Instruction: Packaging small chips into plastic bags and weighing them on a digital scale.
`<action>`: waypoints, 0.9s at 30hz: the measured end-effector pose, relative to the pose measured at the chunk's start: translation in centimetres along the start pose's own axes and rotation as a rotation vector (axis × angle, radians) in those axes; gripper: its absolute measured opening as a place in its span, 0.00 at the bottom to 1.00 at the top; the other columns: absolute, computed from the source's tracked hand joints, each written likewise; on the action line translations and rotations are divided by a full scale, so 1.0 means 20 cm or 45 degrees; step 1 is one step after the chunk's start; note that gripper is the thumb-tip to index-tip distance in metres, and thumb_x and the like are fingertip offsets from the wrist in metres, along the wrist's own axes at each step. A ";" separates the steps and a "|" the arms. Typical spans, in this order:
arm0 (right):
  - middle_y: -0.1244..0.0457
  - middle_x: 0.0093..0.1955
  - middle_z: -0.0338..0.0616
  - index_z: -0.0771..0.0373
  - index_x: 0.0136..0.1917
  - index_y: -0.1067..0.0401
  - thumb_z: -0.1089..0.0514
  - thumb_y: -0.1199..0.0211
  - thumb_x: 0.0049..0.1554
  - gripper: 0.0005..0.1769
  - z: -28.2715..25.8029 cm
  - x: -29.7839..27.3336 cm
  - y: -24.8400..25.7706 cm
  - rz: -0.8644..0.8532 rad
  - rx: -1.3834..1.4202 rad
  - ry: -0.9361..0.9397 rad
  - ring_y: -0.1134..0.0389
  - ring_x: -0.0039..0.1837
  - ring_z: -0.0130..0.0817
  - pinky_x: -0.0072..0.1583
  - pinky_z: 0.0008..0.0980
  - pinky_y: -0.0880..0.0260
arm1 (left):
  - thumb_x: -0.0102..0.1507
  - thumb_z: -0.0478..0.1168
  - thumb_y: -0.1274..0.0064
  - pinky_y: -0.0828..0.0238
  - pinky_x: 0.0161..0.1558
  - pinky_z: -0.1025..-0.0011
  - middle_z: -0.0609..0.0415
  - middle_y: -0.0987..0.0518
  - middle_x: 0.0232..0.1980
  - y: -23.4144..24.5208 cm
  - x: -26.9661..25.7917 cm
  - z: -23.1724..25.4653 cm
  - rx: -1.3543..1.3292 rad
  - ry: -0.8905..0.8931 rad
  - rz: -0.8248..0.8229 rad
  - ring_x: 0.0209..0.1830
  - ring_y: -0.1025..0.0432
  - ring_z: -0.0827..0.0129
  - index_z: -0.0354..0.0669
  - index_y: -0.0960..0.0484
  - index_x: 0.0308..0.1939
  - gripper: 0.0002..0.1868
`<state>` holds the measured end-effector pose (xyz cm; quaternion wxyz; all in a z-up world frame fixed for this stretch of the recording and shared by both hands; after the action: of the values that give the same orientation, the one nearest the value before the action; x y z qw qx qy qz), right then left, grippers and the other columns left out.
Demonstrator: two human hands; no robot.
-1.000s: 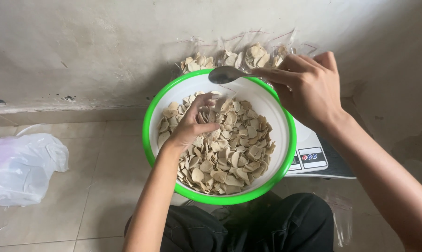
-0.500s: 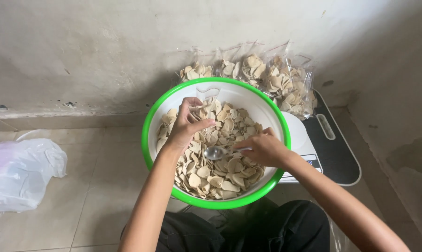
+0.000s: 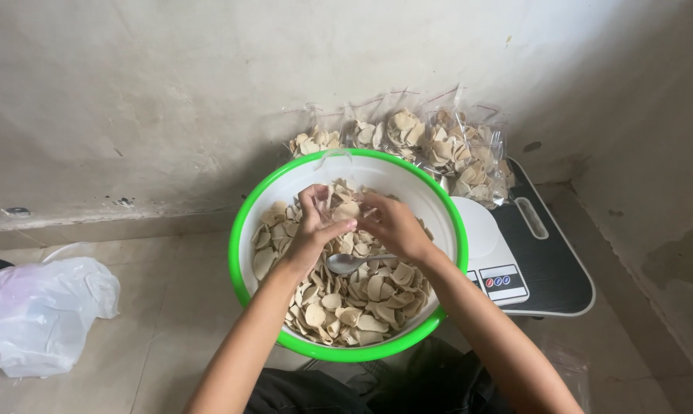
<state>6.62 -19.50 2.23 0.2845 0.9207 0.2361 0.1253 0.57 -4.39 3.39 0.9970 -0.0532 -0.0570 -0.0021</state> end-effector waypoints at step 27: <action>0.30 0.39 0.30 0.46 0.42 0.23 0.53 0.38 0.59 0.04 0.18 -0.03 0.00 0.170 -1.247 -0.111 0.26 0.45 0.37 0.56 0.41 0.35 | 0.53 0.47 0.36 0.24 0.27 0.72 0.50 0.18 0.30 0.43 0.15 -0.21 0.607 0.223 0.307 0.23 0.22 0.65 0.49 0.22 0.50 0.22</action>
<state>7.40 -21.51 -0.72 0.6847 0.6963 0.0780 0.2008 4.16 3.66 -1.34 0.9755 0.1768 0.0371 0.1255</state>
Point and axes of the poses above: each hand's wrist, its own x-axis towards the middle knuckle, its own y-axis out of the back of the hand, z = x × y, the point moved 3 cm from there along x, towards the middle knuckle
